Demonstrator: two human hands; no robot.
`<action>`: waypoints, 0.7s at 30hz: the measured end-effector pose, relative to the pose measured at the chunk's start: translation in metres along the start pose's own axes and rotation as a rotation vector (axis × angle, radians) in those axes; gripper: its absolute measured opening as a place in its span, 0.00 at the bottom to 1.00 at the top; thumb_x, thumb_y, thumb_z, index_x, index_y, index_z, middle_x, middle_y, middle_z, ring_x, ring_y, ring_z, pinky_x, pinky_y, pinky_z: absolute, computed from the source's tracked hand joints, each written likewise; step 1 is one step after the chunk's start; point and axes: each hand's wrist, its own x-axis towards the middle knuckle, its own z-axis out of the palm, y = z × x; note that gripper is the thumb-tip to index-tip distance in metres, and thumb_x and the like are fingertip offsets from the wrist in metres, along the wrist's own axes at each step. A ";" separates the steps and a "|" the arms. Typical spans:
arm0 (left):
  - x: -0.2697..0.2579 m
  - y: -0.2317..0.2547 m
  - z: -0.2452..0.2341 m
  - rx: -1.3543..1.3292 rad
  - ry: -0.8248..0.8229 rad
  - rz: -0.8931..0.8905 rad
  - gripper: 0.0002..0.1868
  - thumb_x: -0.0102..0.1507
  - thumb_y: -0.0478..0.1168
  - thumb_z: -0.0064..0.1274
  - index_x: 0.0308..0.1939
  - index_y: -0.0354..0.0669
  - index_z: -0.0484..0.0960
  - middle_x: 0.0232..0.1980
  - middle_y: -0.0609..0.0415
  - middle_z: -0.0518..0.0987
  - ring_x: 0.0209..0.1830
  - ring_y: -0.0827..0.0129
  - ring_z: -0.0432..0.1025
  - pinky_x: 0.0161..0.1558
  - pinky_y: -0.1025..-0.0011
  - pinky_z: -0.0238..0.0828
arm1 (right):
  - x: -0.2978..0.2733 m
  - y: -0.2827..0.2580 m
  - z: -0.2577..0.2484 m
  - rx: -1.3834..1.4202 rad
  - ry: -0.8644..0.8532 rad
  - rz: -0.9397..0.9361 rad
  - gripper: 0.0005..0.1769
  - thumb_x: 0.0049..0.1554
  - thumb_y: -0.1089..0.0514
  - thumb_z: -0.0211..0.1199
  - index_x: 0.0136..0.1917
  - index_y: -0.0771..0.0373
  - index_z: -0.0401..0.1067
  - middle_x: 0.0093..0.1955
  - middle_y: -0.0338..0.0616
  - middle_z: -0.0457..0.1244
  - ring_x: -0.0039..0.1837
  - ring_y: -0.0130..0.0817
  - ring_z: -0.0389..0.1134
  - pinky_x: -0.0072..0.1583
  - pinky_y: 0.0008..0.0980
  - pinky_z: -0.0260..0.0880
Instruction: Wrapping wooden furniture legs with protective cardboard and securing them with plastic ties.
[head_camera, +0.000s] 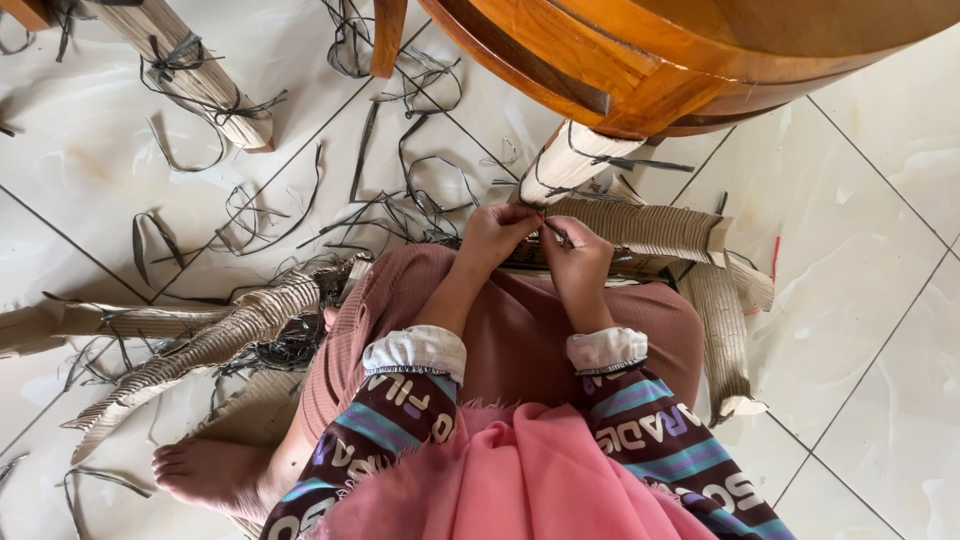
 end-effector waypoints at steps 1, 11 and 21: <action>0.002 -0.003 0.000 -0.004 0.002 -0.016 0.15 0.56 0.53 0.67 0.41 0.53 0.91 0.35 0.54 0.86 0.42 0.66 0.79 0.48 0.67 0.73 | -0.001 0.000 0.002 -0.047 0.043 -0.052 0.05 0.52 0.61 0.74 0.41 0.50 0.82 0.38 0.38 0.72 0.40 0.38 0.75 0.43 0.33 0.72; -0.005 0.008 0.001 0.033 0.006 -0.047 0.13 0.55 0.54 0.65 0.40 0.57 0.91 0.37 0.53 0.87 0.47 0.63 0.80 0.51 0.65 0.73 | 0.006 -0.011 0.003 0.152 -0.004 0.141 0.07 0.55 0.64 0.67 0.47 0.65 0.80 0.41 0.56 0.71 0.45 0.48 0.75 0.45 0.43 0.74; -0.010 0.012 -0.002 0.096 -0.006 -0.043 0.14 0.57 0.53 0.65 0.43 0.54 0.91 0.39 0.50 0.87 0.47 0.56 0.80 0.51 0.62 0.74 | 0.011 -0.003 0.006 0.662 -0.029 0.537 0.09 0.53 0.71 0.65 0.48 0.73 0.80 0.39 0.55 0.70 0.44 0.36 0.74 0.50 0.39 0.79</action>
